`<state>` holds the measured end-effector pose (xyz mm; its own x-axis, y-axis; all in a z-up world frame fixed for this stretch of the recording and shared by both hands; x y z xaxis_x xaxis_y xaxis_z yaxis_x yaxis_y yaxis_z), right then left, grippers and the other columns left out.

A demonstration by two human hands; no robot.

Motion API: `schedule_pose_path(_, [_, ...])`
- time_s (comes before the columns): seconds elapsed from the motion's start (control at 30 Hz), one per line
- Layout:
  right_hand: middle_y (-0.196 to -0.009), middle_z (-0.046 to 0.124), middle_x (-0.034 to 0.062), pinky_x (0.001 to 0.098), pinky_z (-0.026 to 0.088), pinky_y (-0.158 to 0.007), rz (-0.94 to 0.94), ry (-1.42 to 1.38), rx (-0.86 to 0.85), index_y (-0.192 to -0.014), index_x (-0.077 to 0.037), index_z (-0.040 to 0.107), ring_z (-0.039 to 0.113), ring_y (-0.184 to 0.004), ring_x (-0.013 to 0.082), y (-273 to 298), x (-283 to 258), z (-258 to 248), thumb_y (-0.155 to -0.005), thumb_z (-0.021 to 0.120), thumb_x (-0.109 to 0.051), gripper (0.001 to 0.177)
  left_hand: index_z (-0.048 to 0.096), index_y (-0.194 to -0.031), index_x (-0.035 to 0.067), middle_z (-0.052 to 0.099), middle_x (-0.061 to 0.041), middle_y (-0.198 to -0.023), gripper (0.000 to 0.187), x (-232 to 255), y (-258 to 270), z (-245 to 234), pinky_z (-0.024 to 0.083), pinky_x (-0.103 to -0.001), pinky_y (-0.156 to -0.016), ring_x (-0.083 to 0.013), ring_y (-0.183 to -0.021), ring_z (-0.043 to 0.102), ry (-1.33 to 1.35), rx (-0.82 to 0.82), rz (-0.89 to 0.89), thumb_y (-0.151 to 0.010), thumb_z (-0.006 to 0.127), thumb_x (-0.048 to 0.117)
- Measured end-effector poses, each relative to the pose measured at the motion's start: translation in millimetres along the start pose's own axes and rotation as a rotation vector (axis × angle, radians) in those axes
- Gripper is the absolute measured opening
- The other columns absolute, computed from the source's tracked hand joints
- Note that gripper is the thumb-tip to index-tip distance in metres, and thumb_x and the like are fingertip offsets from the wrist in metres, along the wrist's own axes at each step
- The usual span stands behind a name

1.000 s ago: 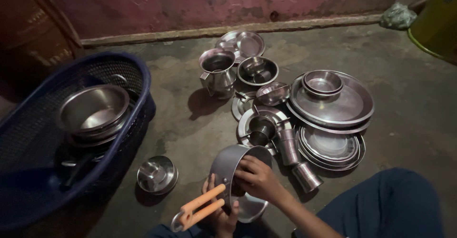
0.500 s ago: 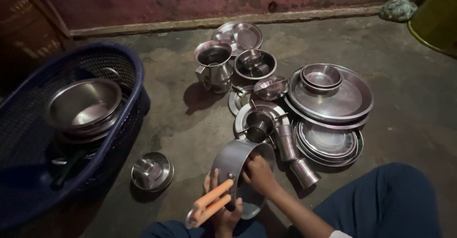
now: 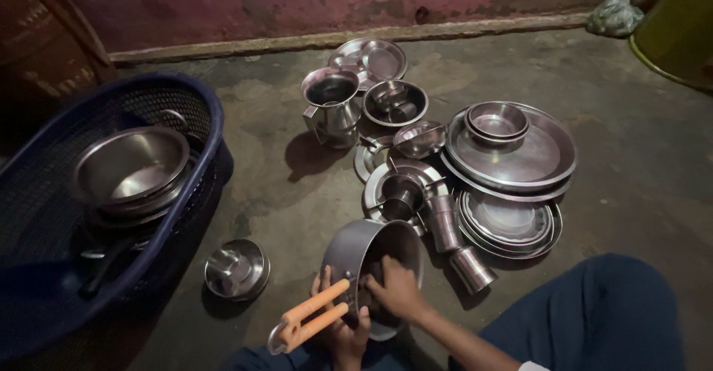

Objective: The person sits on the floor and scrubs various stainless steel utensils with a dark cloth. They clean a small pot, a bowl, and a small cup, placing the cleaned items into a blue plastic basket.

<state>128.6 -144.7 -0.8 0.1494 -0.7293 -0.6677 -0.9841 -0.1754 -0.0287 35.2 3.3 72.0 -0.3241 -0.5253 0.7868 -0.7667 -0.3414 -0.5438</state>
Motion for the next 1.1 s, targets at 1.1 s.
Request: schedule_pose_path(1.1, [-0.145, 0.041, 0.0383, 0.0479, 0.051, -0.098, -0.138, 0.218, -0.187, -0.149, 0.005, 0.035, 0.053, -0.125, 0.0476, 10.0, -37.6, -10.0, -0.063, 0.086, -0.044, 0.112, 0.042, -0.152, -0.003, 0.05, -0.024, -0.149, 0.095, -13.7, -2.1, -1.8, 0.034, -0.048, -0.119, -0.0376, -0.139, 0.048, 0.064, 0.062, -0.13, -0.084, 0.062, 0.06])
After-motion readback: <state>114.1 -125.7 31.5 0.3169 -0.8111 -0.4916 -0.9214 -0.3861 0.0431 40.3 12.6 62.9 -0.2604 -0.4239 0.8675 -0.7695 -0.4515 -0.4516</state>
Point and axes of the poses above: each hand's wrist, its own y-axis away from the middle knuckle, its own z-axis out of the palm, x = y × z, the point moved 5 cm from there along -y, towards the middle knuckle
